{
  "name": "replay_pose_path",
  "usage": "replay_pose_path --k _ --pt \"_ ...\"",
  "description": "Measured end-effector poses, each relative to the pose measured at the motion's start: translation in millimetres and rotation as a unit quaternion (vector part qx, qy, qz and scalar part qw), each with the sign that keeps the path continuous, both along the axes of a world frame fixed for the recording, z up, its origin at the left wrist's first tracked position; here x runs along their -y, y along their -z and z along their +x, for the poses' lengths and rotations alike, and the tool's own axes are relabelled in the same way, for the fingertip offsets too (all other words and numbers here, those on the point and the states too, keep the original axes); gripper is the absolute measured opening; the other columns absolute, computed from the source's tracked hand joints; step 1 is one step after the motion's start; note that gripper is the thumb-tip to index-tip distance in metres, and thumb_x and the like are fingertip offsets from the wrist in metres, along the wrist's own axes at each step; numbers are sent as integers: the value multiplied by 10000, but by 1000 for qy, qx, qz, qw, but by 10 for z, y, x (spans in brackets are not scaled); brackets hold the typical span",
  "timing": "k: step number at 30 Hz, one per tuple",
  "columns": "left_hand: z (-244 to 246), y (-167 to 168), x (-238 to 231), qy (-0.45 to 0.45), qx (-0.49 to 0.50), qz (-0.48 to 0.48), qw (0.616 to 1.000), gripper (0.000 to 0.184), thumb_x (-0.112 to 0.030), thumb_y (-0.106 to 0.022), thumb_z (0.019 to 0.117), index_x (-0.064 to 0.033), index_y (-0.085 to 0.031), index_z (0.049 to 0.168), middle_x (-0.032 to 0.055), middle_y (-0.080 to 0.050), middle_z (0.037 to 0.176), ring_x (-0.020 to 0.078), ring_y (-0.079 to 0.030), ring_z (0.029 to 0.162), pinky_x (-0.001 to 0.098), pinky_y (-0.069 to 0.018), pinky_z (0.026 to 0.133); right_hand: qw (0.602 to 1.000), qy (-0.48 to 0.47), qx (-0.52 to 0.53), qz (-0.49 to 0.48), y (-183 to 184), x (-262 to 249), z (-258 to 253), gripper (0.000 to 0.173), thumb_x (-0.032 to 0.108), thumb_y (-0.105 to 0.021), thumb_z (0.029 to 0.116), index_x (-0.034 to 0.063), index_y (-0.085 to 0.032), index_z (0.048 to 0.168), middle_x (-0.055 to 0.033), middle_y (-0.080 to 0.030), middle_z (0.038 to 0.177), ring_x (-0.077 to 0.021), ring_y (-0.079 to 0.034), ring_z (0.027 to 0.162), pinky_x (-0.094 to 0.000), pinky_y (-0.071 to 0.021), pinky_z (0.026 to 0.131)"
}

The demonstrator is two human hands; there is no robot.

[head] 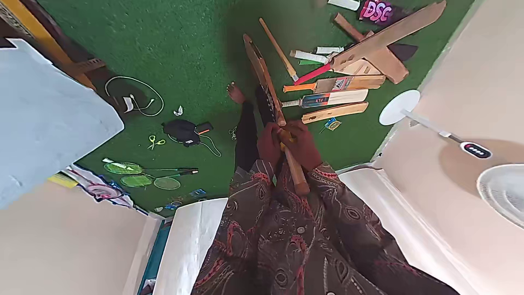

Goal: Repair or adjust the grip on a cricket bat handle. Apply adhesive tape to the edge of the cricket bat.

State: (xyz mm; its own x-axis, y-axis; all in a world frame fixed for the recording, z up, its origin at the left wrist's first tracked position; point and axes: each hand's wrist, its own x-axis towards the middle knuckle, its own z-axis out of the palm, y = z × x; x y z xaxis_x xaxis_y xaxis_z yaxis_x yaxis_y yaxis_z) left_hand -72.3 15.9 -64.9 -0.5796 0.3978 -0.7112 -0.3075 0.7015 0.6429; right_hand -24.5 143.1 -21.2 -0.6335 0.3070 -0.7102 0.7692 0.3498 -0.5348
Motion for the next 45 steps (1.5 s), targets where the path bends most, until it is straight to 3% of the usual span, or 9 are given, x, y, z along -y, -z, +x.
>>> replay_pose_path --k 3,11,15,20,25,33,38,41,45 --pt "-39 71 -28 -41 -1 39 998 193 -85 -487 1050 -10 -622 1165 137 -690 1008 222 -688 892 423 -586 818 1000 23 -17 -9 48 -124 -95 232 302 -745 933 121 -779 1074 -66 -682 1165 -153 -665 1006 -333 -587 834" --pt "-141 62 74 78 56 22 995 187 -71 -485 1051 -56 -587 1208 156 -680 1068 314 -689 866 538 -582 761 961 -138 59 -234 539 -668 -215 161 197 -713 968 80 -746 1074 -104 -702 1109 -215 -679 989 -449 -566 909" --pt "-361 147 106 126 131 74 981 429 -103 -567 1032 -59 -383 1417 132 -679 1117 292 -702 931 526 -597 794 955 -153 38 -252 646 -737 -216 132 140 -687 979 67 -768 1053 -96 -735 1033 -187 -714 894 -412 -602 869" --pt "-720 173 -16 292 174 85 937 334 -75 -584 1018 -60 -547 1350 144 -674 1198 325 -675 1084 586 -544 934 959 -179 12 -220 634 -785 -187 129 142 -663 986 68 -764 1017 -94 -717 1059 -203 -689 951 -438 -562 915" --pt "-679 -28 -149 300 53 26 952 304 16 -556 989 -62 -611 1277 184 -655 1232 377 -682 1067 577 -560 893 978 -154 -51 -134 406 -712 -150 157 102 -596 1013 29 -733 1034 -143 -688 1125 -255 -668 1072 -438 -540 985" --pt "-557 -358 -237 194 -172 -40 965 267 85 -636 900 -65 -756 1087 170 -682 1144 381 -644 1018 495 -562 828 976 -107 -169 -83 312 -596 -305 159 -13 -553 990 2 -705 1035 -131 -705 1052 -255 -668 1035 -401 -553 961" --pt "-499 -169 -183 205 -258 -61 942 172 -66 -623 974 -132 -751 1068 78 -714 1114 292 -684 953 420 -568 682 975 -112 -192 -7 225 -572 -368 118 -7 -578 982 0 -694 962 -134 -655 912 -276 -642 919 -395 -559 869" --pt "-583 -138 -260 221 -156 -50 962 151 -138 -602 1014 -89 -703 1116 110 -688 1166 307 -703 1013 492 -588 694 980 -74 -173 -62 183 -623 -426 82 33 -636 968 -10 -702 991 -148 -660 974 -244 -648 930 -368 -567 858" --pt "-794 93 -260 185 57 62 979 195 -181 -549 1050 -73 -669 1160 107 -662 1138 268 -670 984 541 -561 841 991 71 8 -114 237 -749 -294 408 282 -674 999 21 -594 1302 -139 -655 1203 -203 -686 960 -387 -607 827"
